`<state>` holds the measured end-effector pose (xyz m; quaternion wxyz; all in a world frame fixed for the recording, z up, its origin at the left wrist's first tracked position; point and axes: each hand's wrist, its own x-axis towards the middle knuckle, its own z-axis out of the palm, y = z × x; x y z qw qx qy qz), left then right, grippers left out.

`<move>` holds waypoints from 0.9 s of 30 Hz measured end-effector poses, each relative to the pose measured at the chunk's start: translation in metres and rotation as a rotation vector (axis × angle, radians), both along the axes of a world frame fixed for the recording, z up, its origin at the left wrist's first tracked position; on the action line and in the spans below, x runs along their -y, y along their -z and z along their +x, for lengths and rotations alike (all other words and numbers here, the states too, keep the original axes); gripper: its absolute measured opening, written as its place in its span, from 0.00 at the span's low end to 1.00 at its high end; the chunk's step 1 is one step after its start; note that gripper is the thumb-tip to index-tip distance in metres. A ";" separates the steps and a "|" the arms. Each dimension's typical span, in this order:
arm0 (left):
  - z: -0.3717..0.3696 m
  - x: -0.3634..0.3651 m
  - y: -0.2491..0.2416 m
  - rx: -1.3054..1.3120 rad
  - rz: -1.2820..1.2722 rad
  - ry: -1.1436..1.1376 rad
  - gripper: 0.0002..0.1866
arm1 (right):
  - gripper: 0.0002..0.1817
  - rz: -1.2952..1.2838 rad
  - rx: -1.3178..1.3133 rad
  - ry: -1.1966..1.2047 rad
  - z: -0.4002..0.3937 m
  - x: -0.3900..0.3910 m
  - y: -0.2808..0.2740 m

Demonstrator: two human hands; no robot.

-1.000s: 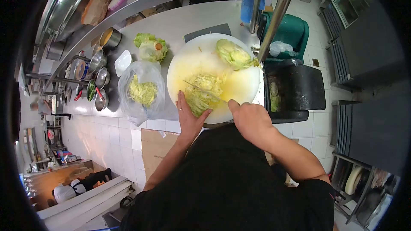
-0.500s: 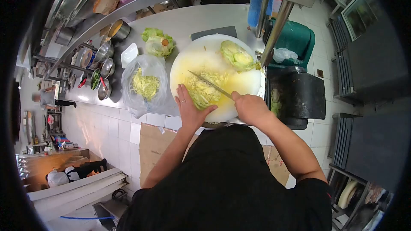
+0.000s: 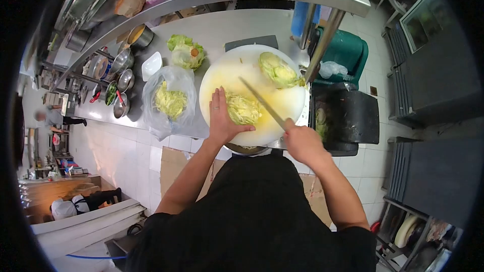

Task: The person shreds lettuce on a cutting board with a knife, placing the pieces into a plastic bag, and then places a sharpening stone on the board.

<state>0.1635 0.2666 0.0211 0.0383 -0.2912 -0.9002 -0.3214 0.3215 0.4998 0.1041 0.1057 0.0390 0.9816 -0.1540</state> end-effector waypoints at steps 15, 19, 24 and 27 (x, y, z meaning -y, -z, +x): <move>-0.014 -0.021 0.015 -0.034 0.311 0.067 0.21 | 0.09 -1.193 0.278 0.575 -0.032 0.116 0.033; -0.044 0.014 0.001 -0.070 0.478 -0.040 0.19 | 0.08 -1.174 0.271 0.513 -0.065 0.152 0.019; -0.090 0.105 -0.036 -0.322 0.555 -0.274 0.18 | 0.14 -0.847 0.119 0.168 -0.127 0.206 0.016; -0.118 0.152 -0.019 -0.305 0.614 -0.421 0.16 | 0.15 -0.582 0.015 -0.124 -0.175 0.242 0.015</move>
